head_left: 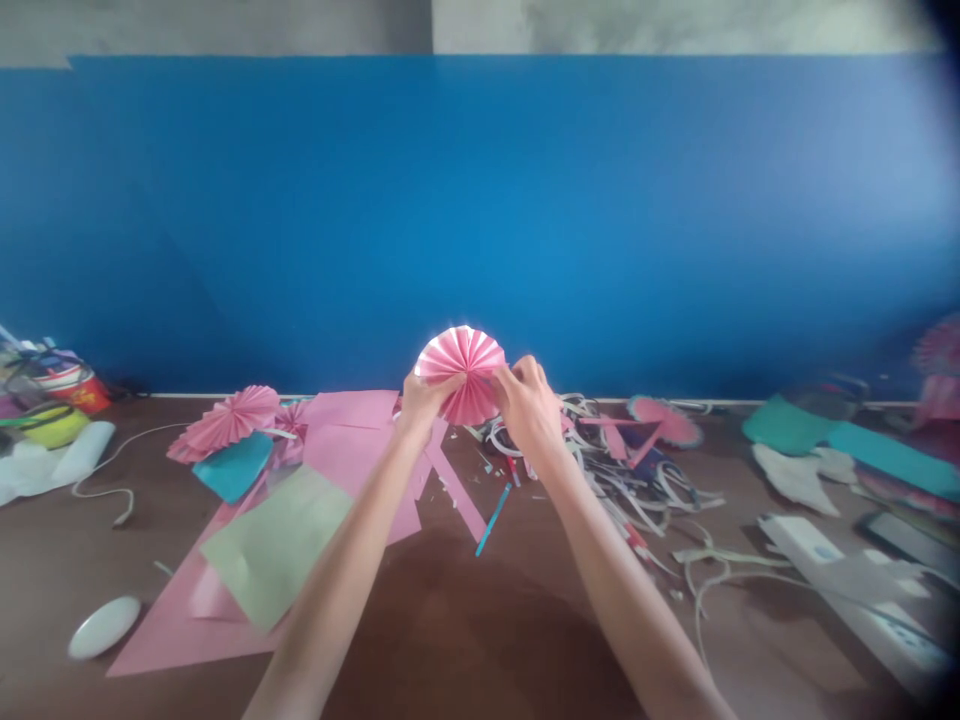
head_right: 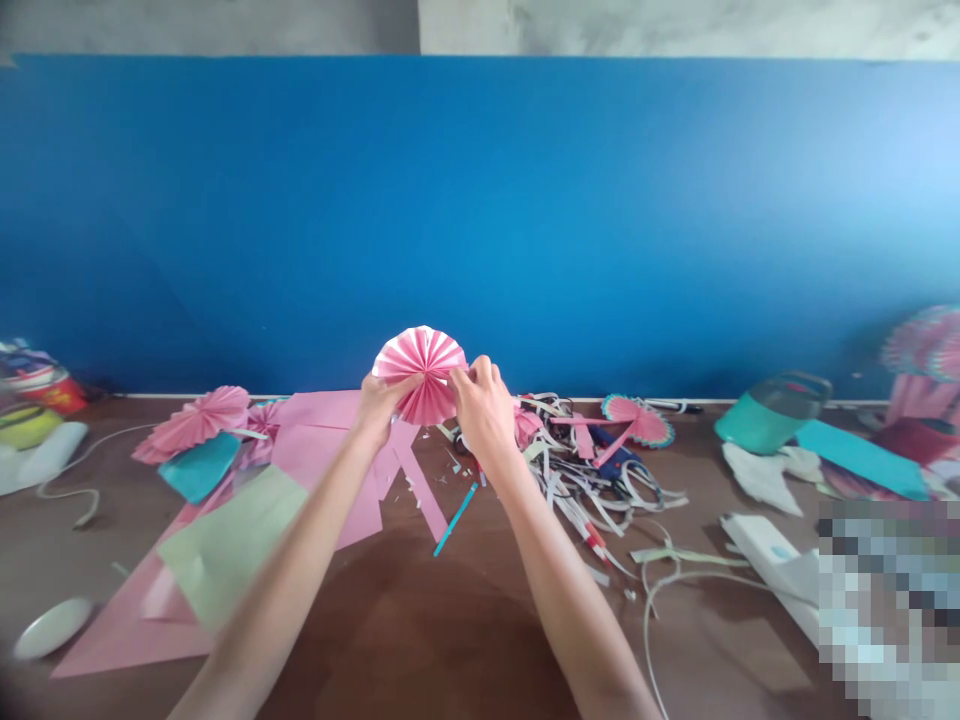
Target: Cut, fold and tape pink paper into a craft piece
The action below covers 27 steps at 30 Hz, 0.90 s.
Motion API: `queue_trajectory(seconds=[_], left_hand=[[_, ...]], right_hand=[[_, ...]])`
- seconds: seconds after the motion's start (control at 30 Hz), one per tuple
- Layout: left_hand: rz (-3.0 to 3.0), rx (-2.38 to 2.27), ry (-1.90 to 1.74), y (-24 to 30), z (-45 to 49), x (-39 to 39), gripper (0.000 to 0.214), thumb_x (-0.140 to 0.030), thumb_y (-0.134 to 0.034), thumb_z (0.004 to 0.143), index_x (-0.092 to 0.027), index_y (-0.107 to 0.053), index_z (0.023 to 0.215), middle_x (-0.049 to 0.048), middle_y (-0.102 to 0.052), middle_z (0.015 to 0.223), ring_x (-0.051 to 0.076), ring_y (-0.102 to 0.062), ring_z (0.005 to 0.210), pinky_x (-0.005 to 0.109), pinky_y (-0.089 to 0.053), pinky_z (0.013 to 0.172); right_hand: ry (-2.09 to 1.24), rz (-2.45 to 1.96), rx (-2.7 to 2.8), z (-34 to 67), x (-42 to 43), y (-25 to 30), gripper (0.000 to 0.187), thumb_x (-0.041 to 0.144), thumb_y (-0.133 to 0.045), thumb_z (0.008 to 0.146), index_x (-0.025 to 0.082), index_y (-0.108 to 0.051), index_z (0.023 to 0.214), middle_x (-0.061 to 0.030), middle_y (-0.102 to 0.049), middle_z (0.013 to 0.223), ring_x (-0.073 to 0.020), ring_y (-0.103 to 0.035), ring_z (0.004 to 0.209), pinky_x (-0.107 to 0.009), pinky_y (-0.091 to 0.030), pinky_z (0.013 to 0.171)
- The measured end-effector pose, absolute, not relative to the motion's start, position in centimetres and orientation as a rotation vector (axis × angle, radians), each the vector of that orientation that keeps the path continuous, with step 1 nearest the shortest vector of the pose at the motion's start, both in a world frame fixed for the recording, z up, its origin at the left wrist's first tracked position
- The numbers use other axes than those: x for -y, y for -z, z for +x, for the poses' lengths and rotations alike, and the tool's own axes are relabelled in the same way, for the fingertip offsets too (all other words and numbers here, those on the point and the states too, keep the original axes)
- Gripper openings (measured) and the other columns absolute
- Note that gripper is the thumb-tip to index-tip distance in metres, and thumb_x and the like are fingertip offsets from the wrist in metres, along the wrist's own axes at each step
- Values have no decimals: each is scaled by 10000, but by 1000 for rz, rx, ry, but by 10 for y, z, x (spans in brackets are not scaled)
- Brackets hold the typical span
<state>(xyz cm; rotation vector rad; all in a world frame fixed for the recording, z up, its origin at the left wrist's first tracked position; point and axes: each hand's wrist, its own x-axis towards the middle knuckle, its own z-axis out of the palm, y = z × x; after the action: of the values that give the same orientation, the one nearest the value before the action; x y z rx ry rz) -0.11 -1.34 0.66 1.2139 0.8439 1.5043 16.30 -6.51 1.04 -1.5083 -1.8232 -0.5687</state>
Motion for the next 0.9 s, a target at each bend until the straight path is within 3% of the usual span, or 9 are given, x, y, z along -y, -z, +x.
queue_trajectory(seconds=[0.13,0.47,0.67,0.9], left_hand=[[1208,-816,-1499,-4,-1,13,587,-377,-862,587,-124,-703,1092,141,-739,1062,289,-705,956,400,-544,857],[1205,-797,-1477,-6,1,16,479,-386,-842,622,-120,-738,1006,133,-752,1002,285,-710,938,390,-541,875],[1161,-748,-1483,-12,0,19,470,-352,-858,595,-120,-739,986,123,-756,973,276,-715,898,382,-547,840],[1160,-794,-1478,-12,2,19,481,-370,-854,587,-119,-734,979,124,-753,977,268,-714,887,372,-547,815]], right_hand=[[674,-1471,1809,162,65,-14,184,185,-437,961,208,-610,904,-108,-536,1004,-246,-454,895,-357,-337,745],[541,-1364,1877,161,63,-13,229,373,-437,983,201,-589,974,-90,-615,990,-248,-499,916,-351,-337,762],[504,-1348,1918,161,64,-16,184,322,-515,932,192,-591,1037,-103,-611,1030,-266,-490,945,-356,-339,778],[457,-1352,1916,159,62,-14,189,252,-413,982,193,-591,960,-90,-608,983,-235,-479,910,-335,-322,776]])
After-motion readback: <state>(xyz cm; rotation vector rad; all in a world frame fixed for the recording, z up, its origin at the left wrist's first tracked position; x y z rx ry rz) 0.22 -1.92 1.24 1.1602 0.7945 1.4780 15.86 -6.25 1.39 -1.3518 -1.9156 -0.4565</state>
